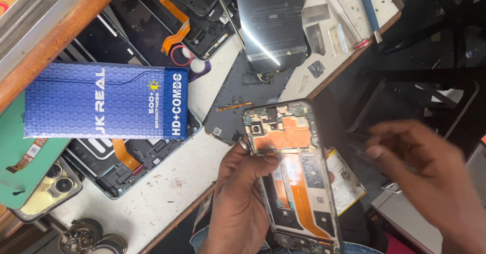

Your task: The person installs a battery into a disassembled smartphone chassis, presses it into place, and then attaches the screen assembly. The person handles the battery, chassis, and screen by hand.

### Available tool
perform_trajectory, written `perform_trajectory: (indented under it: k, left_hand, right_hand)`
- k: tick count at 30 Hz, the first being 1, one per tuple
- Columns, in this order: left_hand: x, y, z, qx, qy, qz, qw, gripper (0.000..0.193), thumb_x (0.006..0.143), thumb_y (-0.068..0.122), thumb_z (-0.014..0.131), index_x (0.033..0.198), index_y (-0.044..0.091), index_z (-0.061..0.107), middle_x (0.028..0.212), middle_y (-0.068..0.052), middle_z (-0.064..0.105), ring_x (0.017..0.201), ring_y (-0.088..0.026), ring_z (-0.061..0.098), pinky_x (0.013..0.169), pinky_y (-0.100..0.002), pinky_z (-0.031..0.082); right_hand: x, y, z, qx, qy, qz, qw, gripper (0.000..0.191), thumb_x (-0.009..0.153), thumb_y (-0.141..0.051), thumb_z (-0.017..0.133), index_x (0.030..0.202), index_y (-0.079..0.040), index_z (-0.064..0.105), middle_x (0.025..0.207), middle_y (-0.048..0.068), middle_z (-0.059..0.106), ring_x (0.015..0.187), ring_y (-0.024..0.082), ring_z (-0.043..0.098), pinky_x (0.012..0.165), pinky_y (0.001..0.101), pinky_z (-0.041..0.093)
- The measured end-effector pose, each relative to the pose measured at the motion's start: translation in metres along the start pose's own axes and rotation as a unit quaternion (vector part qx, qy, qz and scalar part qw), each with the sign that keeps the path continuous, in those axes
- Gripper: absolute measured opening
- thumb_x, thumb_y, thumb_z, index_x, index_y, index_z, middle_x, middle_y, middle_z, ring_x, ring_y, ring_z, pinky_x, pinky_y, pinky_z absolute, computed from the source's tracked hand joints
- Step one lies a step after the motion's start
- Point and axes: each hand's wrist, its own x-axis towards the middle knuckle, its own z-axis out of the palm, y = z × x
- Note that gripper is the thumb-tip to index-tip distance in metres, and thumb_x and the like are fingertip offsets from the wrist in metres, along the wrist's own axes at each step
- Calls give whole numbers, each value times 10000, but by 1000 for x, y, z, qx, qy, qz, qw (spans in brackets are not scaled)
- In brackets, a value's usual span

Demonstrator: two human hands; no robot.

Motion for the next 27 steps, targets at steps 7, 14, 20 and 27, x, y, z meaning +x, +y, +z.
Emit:
perform_trajectory:
  k: [7,14,20,27]
  left_hand:
    - [1,3,-1,44,102,15,994,379,852,23,559,1219,-63,592,1046,-244,727,955,-315,753,908,-503,607]
    - [2,-1,-9,121,182,102,970,315,928,-16,549,1235,-32,614,1135,-140,699,1078,-182,659,1012,-378,514]
    - [5,-8,-13,157,163,164,960,339,954,-12,560,1289,-23,608,1183,-123,697,1139,-173,624,1042,-352,449]
    - [9,-21,-1,111,178,125,970,355,945,14,539,1292,6,617,1218,-111,710,1162,-169,640,1031,-350,463]
  right_hand:
    - [4,-2,7,-149,-174,155,961,421,880,-273,805,1242,-116,659,1047,51,710,917,165,718,666,360,613]
    - [5,27,21,-83,-225,181,954,348,880,-261,800,1108,-35,665,908,141,738,827,207,687,740,360,563]
    - [7,91,-16,134,-163,184,960,245,948,-183,726,1103,6,731,936,194,734,853,263,724,771,402,586]
    - [-16,68,-19,210,-188,25,959,206,908,-94,763,1085,12,770,1016,174,755,913,278,750,768,418,663]
